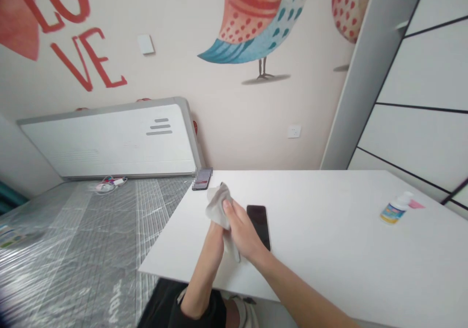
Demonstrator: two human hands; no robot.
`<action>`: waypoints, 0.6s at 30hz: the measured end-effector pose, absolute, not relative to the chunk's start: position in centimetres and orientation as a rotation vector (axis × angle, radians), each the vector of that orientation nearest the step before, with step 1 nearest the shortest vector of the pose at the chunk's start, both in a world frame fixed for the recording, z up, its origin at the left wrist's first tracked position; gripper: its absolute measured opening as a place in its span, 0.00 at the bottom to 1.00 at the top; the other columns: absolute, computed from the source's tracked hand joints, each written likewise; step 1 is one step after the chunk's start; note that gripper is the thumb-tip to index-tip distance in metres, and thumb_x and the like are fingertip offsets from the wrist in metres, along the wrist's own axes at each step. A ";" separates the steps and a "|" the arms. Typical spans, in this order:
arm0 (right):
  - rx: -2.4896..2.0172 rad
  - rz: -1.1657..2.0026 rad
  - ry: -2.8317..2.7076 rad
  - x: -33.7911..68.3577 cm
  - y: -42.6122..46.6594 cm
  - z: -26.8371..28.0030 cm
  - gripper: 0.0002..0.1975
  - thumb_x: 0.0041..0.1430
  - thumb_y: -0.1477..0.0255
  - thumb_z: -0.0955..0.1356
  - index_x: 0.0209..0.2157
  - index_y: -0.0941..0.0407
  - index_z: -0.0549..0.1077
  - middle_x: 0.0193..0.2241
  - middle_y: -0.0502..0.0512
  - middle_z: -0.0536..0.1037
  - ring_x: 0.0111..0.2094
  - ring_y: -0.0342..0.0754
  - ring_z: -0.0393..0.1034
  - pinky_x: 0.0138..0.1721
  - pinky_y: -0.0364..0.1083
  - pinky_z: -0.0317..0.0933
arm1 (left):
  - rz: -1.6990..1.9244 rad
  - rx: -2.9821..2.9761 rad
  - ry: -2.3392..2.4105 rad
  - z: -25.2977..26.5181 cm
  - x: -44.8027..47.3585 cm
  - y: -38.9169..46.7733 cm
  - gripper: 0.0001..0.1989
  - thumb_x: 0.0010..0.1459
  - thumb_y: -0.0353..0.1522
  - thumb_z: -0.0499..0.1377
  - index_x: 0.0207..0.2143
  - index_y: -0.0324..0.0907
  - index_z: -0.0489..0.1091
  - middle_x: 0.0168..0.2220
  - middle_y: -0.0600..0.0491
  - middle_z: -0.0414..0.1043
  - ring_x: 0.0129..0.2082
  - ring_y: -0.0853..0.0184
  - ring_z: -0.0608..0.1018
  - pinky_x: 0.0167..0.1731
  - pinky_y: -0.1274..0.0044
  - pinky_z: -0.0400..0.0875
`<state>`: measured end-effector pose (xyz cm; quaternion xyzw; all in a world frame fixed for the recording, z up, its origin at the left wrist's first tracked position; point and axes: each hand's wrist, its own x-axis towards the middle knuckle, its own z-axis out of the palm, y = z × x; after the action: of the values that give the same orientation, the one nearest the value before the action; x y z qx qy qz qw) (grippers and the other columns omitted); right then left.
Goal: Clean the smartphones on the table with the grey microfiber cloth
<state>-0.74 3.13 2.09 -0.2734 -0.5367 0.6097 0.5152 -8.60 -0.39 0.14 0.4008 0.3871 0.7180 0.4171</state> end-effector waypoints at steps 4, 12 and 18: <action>-0.572 1.603 -0.896 -0.3 7.1 1.9 0.23 0.50 0.52 0.80 0.37 0.56 0.82 0.35 0.56 0.87 0.41 0.59 0.82 0.54 0.57 0.72 | 1.704 1.253 1.222 2.5 -10.7 1.2 0.37 0.65 0.38 0.64 0.73 0.48 0.57 0.80 0.49 0.41 0.79 0.59 0.42 0.76 0.64 0.32; -0.631 1.885 -0.594 0.0 10.4 0.3 0.12 0.58 0.62 0.77 0.32 0.57 0.80 0.26 0.51 0.83 0.26 0.49 0.78 0.35 0.49 0.75 | 1.478 0.358 0.777 0.8 -9.9 4.9 0.10 0.61 0.33 0.67 0.44 0.38 0.79 0.46 0.45 0.83 0.50 0.54 0.84 0.54 0.70 0.76; -0.726 1.485 -1.025 -0.3 9.9 -1.6 0.26 0.55 0.52 0.76 0.47 0.54 0.76 0.44 0.58 0.84 0.45 0.56 0.80 0.53 0.55 0.72 | 1.398 0.254 0.603 -1.5 -7.7 5.3 0.13 0.64 0.38 0.64 0.31 0.38 0.78 0.28 0.50 0.81 0.34 0.60 0.85 0.46 0.71 0.79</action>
<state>-0.30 9.85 -1.61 -0.3083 -0.4354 0.6309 0.5633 -7.70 5.29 -1.50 0.1149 0.2723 0.6315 0.7169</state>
